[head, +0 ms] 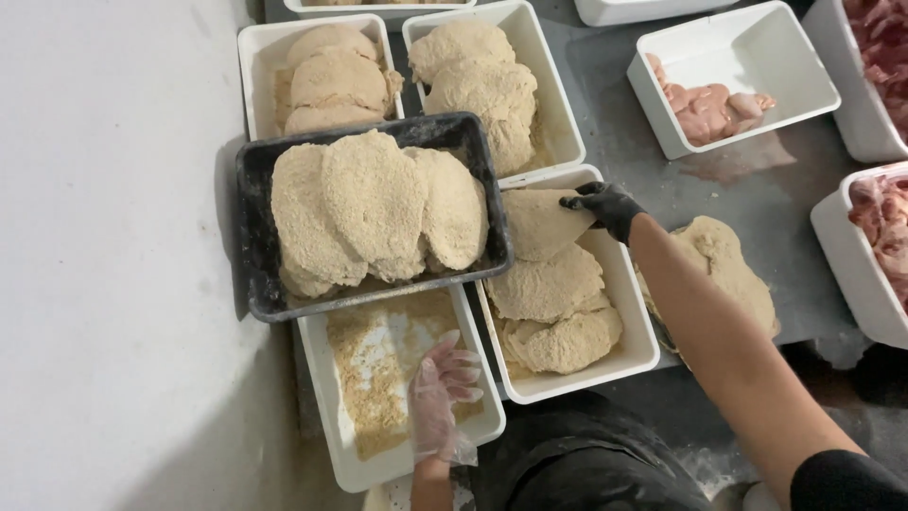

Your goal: Breading raw chicken pieces and organizing them into plastic trays on a production floor.

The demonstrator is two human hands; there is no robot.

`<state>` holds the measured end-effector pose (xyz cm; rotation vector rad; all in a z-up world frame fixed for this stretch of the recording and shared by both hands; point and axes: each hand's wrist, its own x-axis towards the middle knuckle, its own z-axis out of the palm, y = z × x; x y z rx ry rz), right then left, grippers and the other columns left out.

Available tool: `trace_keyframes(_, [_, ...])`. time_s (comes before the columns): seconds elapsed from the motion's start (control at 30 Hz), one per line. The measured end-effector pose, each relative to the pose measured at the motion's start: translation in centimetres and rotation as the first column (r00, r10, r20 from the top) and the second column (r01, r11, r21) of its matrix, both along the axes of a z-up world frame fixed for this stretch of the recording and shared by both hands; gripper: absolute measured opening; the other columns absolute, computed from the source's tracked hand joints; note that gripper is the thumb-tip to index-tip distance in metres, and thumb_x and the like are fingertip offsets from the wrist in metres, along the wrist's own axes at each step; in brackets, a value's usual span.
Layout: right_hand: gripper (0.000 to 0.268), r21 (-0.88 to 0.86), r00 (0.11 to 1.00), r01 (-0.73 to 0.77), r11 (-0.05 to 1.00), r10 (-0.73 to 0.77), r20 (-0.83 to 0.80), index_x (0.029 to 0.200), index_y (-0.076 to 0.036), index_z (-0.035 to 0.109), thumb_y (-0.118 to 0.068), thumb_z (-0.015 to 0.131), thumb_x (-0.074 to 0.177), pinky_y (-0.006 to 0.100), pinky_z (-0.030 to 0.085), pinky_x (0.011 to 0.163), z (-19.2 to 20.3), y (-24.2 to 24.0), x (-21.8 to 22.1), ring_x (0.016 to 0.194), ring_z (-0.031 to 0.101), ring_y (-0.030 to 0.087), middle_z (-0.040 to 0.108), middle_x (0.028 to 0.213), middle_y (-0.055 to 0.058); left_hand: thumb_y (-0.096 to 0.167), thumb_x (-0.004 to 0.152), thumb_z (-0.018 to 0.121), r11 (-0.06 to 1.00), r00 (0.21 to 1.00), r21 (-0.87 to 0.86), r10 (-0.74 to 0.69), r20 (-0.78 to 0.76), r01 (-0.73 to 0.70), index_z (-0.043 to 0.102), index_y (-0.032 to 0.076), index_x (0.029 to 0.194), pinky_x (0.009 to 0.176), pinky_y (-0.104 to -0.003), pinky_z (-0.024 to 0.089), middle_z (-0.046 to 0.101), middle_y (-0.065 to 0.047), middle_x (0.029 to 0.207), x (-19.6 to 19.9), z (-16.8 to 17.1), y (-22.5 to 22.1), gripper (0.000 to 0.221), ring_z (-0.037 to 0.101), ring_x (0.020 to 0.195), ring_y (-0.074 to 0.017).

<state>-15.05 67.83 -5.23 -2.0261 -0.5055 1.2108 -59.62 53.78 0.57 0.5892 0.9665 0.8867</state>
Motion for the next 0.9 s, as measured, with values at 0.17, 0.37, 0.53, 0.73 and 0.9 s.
trace_keyframes(0.17, [0.050, 0.214, 0.898, -0.285, 0.934, 0.182, 0.402, 0.120, -0.012, 0.070, -0.012, 0.090, 0.074, 0.033, 0.057, 0.080, 3.6, -1.7, -2.7, 0.102, 0.061, 0.017, 0.068, 0.112, 0.007, 0.036, 0.110, 0.044, 0.964, 0.992, 0.266, -0.057, 0.110, 0.026, 0.063, 0.001, 0.141, 0.056, -0.032, 0.067, 0.079, -0.018, 0.108, 0.1, -3.2, 0.2, 0.051, 0.078, 0.080, -0.0219])
trace_keyframes(0.37, [0.067, -0.095, 0.376, -0.446, 0.890, 0.282, 0.882, 0.149, -0.028, 0.062, -0.031, 0.079, 0.085, 0.048, 0.056, 0.077, 17.5, -5.6, -8.4, 0.090, 0.073, 0.043, 0.078, 0.112, 0.018, 0.031, 0.104, 0.047, 0.996, 0.991, -0.009, -0.093, -0.096, 0.093, 0.068, 0.002, 0.136, 0.052, -0.031, 0.056, 0.078, -0.015, 0.102, 3.1, 0.8, 0.8, 0.048, 0.071, 0.074, -0.0194])
trace_keyframes(0.53, [0.058, -0.123, 0.193, -0.535, 0.836, 0.263, 0.945, 0.147, -0.019, 0.066, -0.027, 0.077, 0.091, 0.052, 0.060, 0.071, 23.1, -10.3, -3.9, 0.091, 0.074, 0.041, 0.076, 0.117, 0.022, 0.033, 0.099, 0.059, 0.982, 0.982, 0.026, -0.187, -0.042, 0.188, 0.068, 0.005, 0.130, 0.051, -0.027, 0.053, 0.079, -0.017, 0.103, 8.6, -1.2, 1.2, 0.043, 0.070, 0.071, -0.0190])
trace_keyframes(0.73, [0.051, -0.199, 0.341, -0.486, 0.851, 0.395, 0.853, 0.134, -0.020, 0.072, -0.038, 0.079, 0.086, 0.053, 0.061, 0.085, 27.6, -18.0, 3.1, 0.104, 0.073, 0.040, 0.079, 0.107, 0.013, 0.036, 0.090, 0.079, 0.908, 0.928, 0.213, -0.328, -0.179, 0.361, 0.054, 0.009, 0.146, 0.077, -0.036, 0.064, 0.073, -0.016, 0.123, 23.0, 0.3, 0.2, 0.067, 0.069, 0.102, -0.0260])
trace_keyframes(0.9, [0.051, 0.011, 0.656, -0.441, 0.897, 0.314, 0.686, 0.135, -0.023, 0.070, -0.032, 0.080, 0.085, 0.051, 0.058, 0.089, 21.5, -21.6, 13.7, 0.110, 0.071, 0.039, 0.078, 0.113, 0.013, 0.009, 0.081, 0.087, 0.943, 0.914, 0.199, -0.312, 0.258, 0.266, 0.035, 0.008, 0.157, 0.089, -0.047, 0.064, 0.060, -0.015, 0.139, 37.0, -5.0, -2.6, 0.092, 0.066, 0.117, -0.0289])
